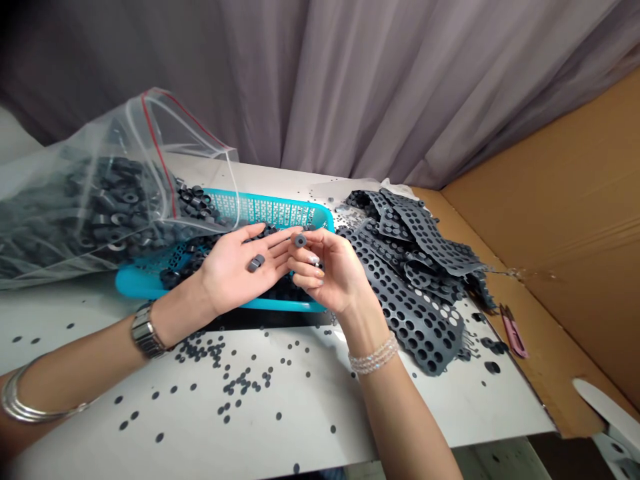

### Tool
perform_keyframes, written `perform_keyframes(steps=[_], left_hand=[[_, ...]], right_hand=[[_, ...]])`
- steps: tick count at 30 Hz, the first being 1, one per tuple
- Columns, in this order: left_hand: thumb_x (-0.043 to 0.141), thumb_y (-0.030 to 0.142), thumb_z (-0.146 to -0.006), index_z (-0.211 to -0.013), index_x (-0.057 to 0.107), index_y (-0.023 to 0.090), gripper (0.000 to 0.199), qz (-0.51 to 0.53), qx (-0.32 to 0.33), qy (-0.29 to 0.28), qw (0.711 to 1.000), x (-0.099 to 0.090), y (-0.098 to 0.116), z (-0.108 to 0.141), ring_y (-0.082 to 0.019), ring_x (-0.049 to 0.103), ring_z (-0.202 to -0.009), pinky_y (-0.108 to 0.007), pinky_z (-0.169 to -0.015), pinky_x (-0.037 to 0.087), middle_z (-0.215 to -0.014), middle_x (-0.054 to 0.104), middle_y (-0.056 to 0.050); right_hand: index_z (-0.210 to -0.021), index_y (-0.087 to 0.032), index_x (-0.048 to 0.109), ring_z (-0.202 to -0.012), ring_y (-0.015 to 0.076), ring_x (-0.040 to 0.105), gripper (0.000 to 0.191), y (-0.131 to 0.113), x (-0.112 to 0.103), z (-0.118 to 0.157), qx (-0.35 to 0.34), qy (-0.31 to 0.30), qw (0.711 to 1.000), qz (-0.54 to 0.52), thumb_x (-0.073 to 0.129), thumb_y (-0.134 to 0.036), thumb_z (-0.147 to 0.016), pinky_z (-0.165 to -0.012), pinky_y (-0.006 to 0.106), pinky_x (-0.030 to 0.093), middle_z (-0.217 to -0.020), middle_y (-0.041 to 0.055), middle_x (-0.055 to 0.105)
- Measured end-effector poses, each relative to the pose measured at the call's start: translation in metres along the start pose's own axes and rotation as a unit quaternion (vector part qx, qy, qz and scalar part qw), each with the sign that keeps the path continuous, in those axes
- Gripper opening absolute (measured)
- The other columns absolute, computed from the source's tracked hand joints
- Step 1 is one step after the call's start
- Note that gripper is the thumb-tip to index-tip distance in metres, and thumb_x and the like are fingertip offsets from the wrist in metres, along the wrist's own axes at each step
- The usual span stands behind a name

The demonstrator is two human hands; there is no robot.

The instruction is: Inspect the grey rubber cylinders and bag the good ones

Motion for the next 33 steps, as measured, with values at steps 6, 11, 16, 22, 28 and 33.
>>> perform_keyframes(steps=[6, 11, 16, 22, 28, 33], left_hand=[[0.033, 0.028, -0.094, -0.137, 0.042, -0.001, 0.053, 0.000, -0.009, -0.010, 1.000, 0.0004, 0.0000, 0.0014, -0.018, 0.066, -0.088, -0.025, -0.084, 0.052, -0.099, 0.067, -0.017], [0.034, 0.029, -0.094, -0.136, 0.044, -0.001, 0.053, -0.003, -0.004, -0.008, 1.000, -0.0032, 0.0001, -0.0014, -0.018, 0.066, -0.084, -0.026, -0.084, 0.052, -0.100, 0.068, -0.018], [0.034, 0.029, -0.093, -0.133, 0.049, 0.000, 0.051, -0.010, -0.004, -0.011, 1.000, -0.0065, 0.0008, -0.0044, -0.018, 0.065, -0.078, -0.027, -0.078, 0.053, -0.092, 0.068, -0.017], [0.034, 0.026, -0.093, -0.134, 0.046, -0.002, 0.051, 0.005, 0.007, 0.004, 1.000, -0.0045, 0.0015, -0.0028, -0.019, 0.066, -0.084, -0.026, -0.079, 0.053, -0.095, 0.068, -0.017], [0.034, 0.025, -0.092, -0.134, 0.046, -0.001, 0.051, -0.003, 0.002, -0.002, 1.000, -0.0051, 0.0013, -0.0036, -0.023, 0.064, -0.107, -0.032, -0.096, 0.049, -0.119, 0.063, -0.023], [0.036, 0.025, -0.091, -0.133, 0.047, -0.001, 0.051, -0.009, 0.006, -0.007, 1.000, -0.0071, 0.0011, -0.0045, -0.025, 0.061, -0.115, -0.031, -0.097, 0.049, -0.121, 0.063, -0.025]], right_hand=[[-0.066, -0.018, 0.042, -0.041, 0.0041, 0.020, 0.020, 0.0005, 0.0049, 0.0005, -0.013, 0.029, 0.999, 0.023, 0.050, -0.024, -0.083, -0.031, 0.012, 0.019, -0.055, -0.0057, 0.037], [-0.068, -0.018, 0.043, -0.038, 0.0015, 0.025, 0.022, 0.0041, 0.0043, -0.0019, -0.096, 0.090, 0.981, 0.141, 0.060, -0.020, -0.082, -0.033, 0.013, 0.014, -0.057, -0.0058, 0.047], [-0.077, -0.020, 0.045, -0.038, 0.0026, 0.030, 0.018, 0.0064, 0.0052, -0.0015, -0.126, 0.084, 0.961, 0.232, 0.062, -0.016, -0.081, -0.036, 0.015, 0.015, -0.055, -0.0073, 0.047], [-0.074, -0.020, 0.044, -0.038, 0.0044, 0.022, 0.012, 0.0047, 0.0071, 0.0007, -0.079, 0.070, 0.981, 0.159, 0.051, -0.010, -0.075, -0.037, 0.017, 0.012, -0.051, -0.0063, 0.040], [-0.061, -0.020, 0.037, -0.040, 0.0070, 0.024, 0.009, -0.0008, 0.0018, 0.0002, -0.112, 0.025, 0.993, 0.031, 0.046, -0.022, -0.060, -0.035, 0.018, 0.015, -0.053, -0.0021, 0.038], [-0.056, -0.020, 0.037, -0.041, 0.0073, 0.021, 0.012, -0.0013, 0.0013, 0.0016, -0.131, 0.033, 0.991, 0.019, 0.046, -0.024, -0.061, -0.034, 0.018, 0.018, -0.052, -0.0019, 0.037]])
Point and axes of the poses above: each hand's wrist, its own z-axis away from the middle knuckle, its own x-axis out of the palm, y = z × x, the point moved 2 cm from there along -z, towards the middle knuckle
